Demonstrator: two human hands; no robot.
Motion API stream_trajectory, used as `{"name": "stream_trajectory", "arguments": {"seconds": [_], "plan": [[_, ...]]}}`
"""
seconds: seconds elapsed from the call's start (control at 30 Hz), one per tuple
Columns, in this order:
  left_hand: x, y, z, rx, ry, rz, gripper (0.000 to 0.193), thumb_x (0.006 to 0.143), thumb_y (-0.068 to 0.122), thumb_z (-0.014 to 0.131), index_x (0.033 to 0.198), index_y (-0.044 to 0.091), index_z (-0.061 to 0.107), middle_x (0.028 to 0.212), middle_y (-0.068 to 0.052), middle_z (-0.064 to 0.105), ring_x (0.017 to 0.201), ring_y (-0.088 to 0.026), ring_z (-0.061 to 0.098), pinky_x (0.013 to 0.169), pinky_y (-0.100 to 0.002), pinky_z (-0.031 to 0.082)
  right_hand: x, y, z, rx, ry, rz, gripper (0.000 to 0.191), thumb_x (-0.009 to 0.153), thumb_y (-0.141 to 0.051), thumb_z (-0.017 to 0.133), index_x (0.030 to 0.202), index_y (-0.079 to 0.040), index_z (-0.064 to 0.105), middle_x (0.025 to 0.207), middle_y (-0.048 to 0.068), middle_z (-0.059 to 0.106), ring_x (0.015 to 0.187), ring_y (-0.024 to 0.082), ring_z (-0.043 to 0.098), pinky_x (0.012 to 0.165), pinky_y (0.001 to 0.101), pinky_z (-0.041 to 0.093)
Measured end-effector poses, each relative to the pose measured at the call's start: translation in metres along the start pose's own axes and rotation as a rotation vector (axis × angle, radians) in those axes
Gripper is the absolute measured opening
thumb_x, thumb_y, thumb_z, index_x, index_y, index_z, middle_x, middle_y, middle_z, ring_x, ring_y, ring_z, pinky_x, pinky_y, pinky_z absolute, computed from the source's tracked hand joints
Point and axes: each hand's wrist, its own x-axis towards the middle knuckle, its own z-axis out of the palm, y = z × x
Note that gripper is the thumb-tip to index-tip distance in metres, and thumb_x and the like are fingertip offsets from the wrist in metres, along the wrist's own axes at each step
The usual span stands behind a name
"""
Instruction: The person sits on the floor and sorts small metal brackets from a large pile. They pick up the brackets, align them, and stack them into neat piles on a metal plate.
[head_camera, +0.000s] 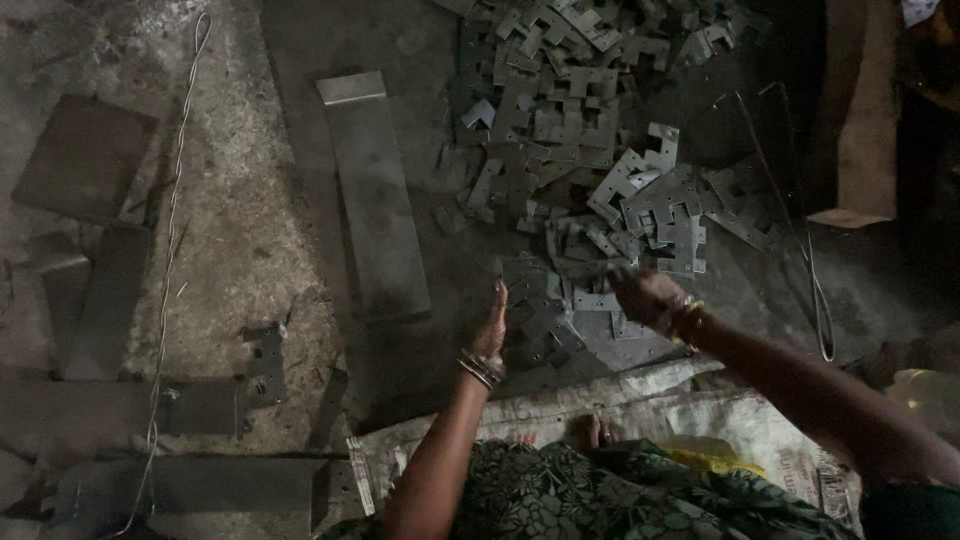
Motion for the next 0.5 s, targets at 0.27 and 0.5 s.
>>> {"name": "stream_trajectory", "arguments": {"seconds": [0.27,0.5], "plan": [[-0.008,-0.029,-0.002,0.324,0.041,0.553,0.082,0.101,0.061,0.03,0.161,0.005,0.026,0.167,-0.015,0.022,0.154,-0.034,0.016,0.123,-0.057,0.007,-0.002,-0.022,0.01,-0.255,0.238,-0.015,0.045,0.092,-0.021,0.052,0.131,0.002,0.051,0.121,0.027,0.063,0.085,0.031,0.072,0.062,0.0363,0.061],[-0.003,-0.002,0.004,2.582,0.717,0.449,0.101,0.087,0.078,0.034,0.163,0.014,0.018,0.17,-0.01,0.013,0.156,-0.029,0.01,0.123,-0.054,0.009,0.016,-0.003,-0.006,0.221,-0.498,0.543,0.044,0.108,-0.025,0.038,0.145,-0.002,0.045,0.114,0.025,0.071,0.084,0.026,0.072,0.059,0.0321,0.055]]}}
